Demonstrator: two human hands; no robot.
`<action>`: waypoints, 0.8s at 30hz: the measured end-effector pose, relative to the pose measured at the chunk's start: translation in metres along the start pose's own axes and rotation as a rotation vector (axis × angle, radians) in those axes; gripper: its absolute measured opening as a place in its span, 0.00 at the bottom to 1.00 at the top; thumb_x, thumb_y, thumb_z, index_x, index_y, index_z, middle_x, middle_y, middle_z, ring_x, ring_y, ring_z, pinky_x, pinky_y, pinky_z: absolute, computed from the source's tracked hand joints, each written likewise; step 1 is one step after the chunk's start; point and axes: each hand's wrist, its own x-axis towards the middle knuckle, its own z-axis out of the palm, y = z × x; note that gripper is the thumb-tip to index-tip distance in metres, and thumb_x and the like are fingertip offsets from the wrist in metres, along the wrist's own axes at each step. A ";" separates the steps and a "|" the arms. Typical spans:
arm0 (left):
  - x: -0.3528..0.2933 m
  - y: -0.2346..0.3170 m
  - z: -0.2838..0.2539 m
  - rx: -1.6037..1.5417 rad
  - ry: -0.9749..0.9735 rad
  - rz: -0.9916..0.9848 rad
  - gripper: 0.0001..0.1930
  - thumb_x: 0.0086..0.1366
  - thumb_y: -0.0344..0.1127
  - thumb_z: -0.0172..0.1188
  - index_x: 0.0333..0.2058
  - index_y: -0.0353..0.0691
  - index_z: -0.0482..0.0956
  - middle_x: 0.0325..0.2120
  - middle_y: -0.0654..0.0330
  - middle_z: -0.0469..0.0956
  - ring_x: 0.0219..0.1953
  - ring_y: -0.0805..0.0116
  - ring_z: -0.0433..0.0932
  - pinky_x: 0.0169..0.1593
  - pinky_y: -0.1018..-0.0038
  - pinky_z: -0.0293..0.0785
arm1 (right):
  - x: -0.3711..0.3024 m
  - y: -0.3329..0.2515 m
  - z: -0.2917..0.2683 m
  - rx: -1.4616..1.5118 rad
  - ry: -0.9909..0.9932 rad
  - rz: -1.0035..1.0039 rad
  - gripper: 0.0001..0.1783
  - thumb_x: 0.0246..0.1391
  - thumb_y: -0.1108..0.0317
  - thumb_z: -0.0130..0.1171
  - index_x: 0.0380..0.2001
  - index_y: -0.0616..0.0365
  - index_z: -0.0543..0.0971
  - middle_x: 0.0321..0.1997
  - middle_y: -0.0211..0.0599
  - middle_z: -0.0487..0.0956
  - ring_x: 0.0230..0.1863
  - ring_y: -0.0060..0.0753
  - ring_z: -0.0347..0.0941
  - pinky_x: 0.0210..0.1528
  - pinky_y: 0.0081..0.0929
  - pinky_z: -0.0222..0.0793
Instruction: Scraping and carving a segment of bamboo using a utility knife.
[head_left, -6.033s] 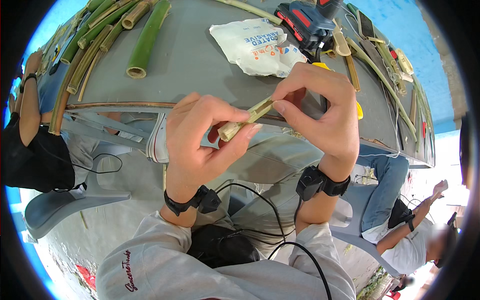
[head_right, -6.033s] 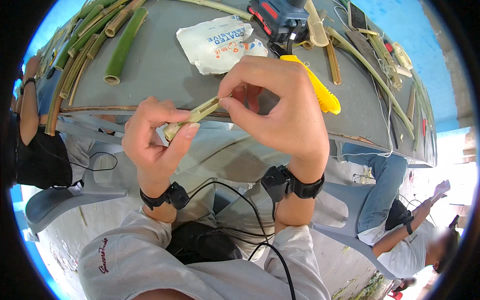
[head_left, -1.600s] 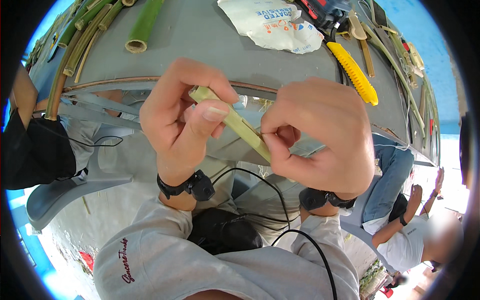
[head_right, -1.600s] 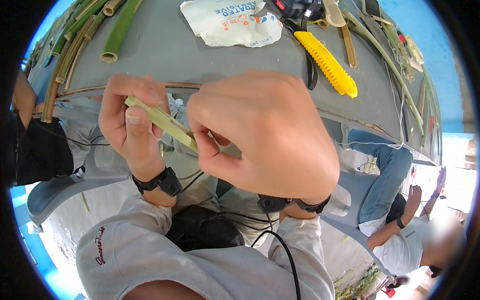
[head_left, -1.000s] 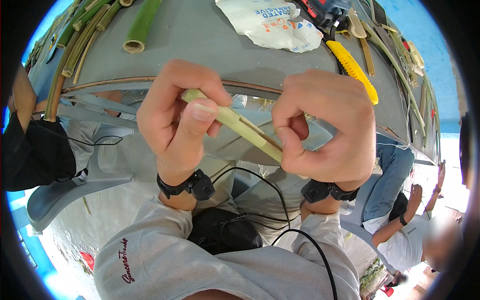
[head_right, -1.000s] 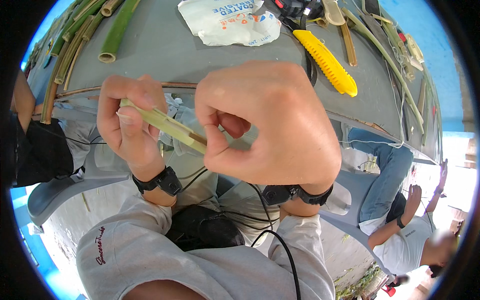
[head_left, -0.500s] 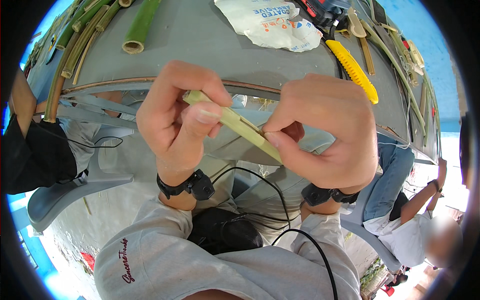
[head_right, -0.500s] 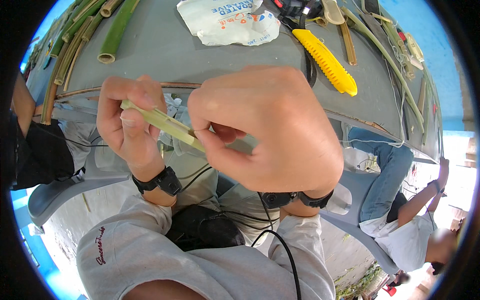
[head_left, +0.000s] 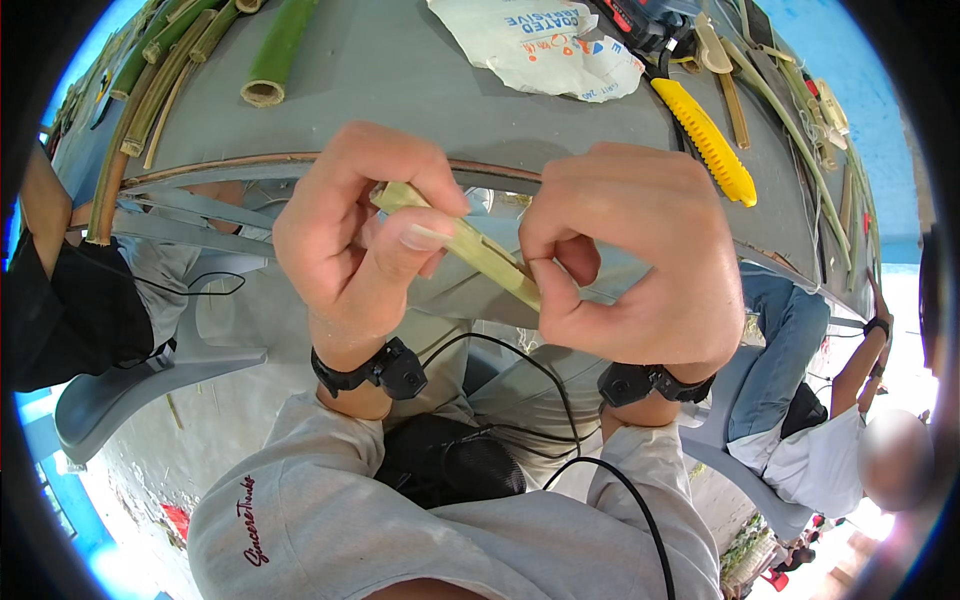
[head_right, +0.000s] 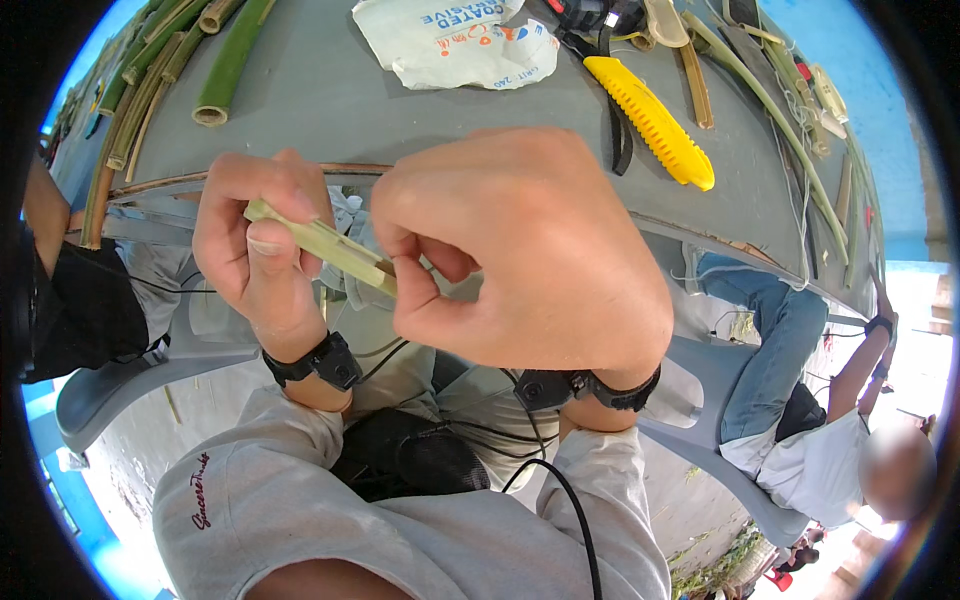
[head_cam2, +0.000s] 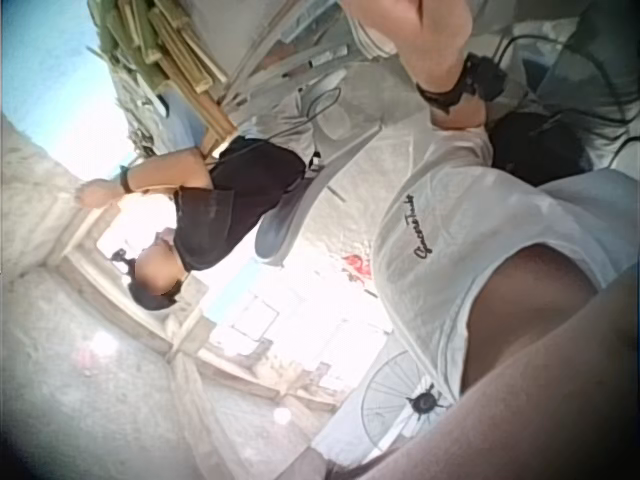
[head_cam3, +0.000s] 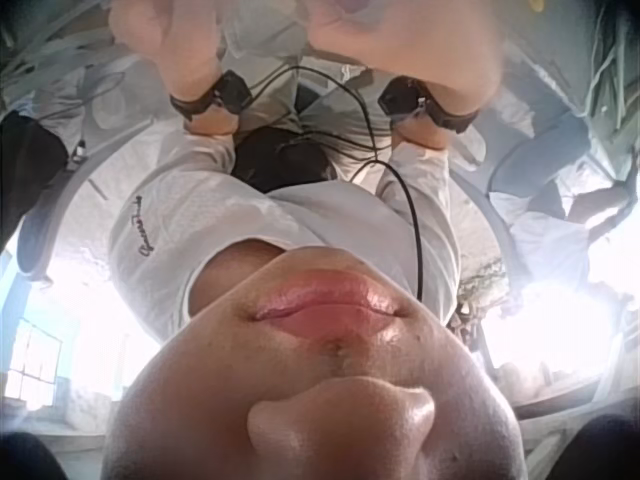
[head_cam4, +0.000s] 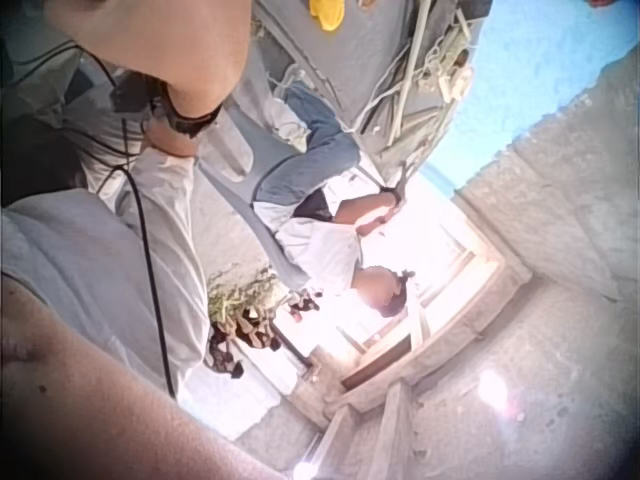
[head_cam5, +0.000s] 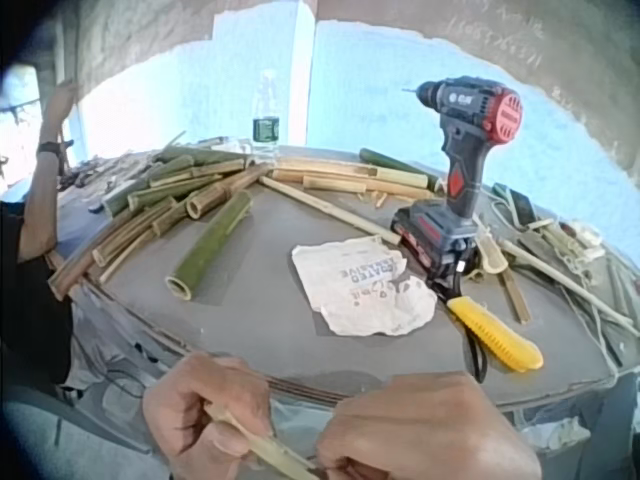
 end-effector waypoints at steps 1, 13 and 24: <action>0.000 0.001 0.001 -0.003 0.013 -0.014 0.16 0.71 0.41 0.64 0.38 0.30 0.77 0.28 0.61 0.76 0.19 0.82 0.67 0.23 0.83 0.60 | 0.000 0.000 0.000 0.000 0.010 0.008 0.11 0.28 0.80 0.62 0.21 0.54 0.76 0.17 0.25 0.71 0.19 0.28 0.66 0.25 0.25 0.59; -0.001 -0.001 0.000 0.003 0.039 0.008 0.16 0.73 0.43 0.60 0.38 0.33 0.76 0.27 0.61 0.75 0.20 0.81 0.65 0.24 0.82 0.59 | -0.003 0.011 -0.015 -0.070 0.218 0.176 0.06 0.37 0.80 0.59 0.23 0.61 0.76 0.21 0.27 0.71 0.23 0.19 0.64 0.29 0.19 0.60; 0.001 0.002 0.005 0.064 0.061 0.003 0.12 0.74 0.38 0.56 0.39 0.33 0.76 0.29 0.59 0.77 0.22 0.80 0.66 0.26 0.81 0.63 | 0.004 0.034 -0.015 -0.102 0.363 0.375 0.06 0.57 0.72 0.60 0.30 0.64 0.79 0.25 0.25 0.74 0.27 0.15 0.63 0.33 0.18 0.60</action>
